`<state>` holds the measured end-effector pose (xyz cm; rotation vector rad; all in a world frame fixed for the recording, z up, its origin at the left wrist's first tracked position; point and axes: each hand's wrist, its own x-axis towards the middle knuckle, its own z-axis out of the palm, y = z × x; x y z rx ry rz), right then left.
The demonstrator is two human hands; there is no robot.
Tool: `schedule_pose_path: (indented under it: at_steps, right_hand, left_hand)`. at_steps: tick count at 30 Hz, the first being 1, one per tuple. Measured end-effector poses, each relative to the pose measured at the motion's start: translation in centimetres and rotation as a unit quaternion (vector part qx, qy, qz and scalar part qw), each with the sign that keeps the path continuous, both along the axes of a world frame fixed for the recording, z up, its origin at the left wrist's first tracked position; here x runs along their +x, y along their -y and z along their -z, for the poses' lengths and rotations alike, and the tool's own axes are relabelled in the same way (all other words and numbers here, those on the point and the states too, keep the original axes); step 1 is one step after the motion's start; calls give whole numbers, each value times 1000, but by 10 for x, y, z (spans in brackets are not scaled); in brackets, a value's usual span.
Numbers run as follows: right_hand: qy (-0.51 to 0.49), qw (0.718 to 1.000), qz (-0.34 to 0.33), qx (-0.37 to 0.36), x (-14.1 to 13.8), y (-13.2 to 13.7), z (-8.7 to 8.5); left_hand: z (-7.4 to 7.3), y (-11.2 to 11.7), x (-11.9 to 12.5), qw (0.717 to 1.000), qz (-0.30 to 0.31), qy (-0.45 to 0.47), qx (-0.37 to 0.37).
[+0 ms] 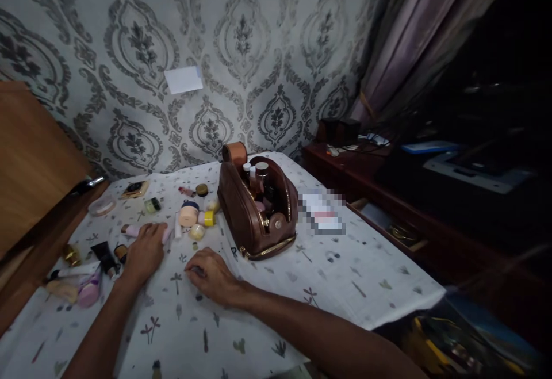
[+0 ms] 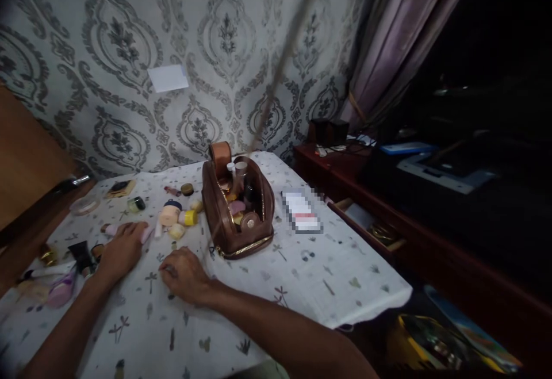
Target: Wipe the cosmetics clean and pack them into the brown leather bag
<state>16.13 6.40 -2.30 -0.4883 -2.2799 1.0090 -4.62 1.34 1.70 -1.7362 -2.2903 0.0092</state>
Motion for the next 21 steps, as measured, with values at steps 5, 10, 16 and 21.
schedule_pose_path:
  at_steps: [5, 10, 16, 21]
  right_hand:
    - [5, 1000, 10, 2, 1, -1, 0]
    - [-9, 999, 31, -9, 4, -1, -1]
    - [10, 1000, 11, -7, 7, -3, -4]
    - [16, 1000, 1, 3, 7, -5, -1]
  left_hand:
    - [9, 6, -11, 994, 96, 7, 56]
    - [11, 8, -15, 979, 172, 72, 83]
    - [15, 5, -20, 975, 181, 65, 114]
    - [16, 1, -23, 971, 221, 45, 86]
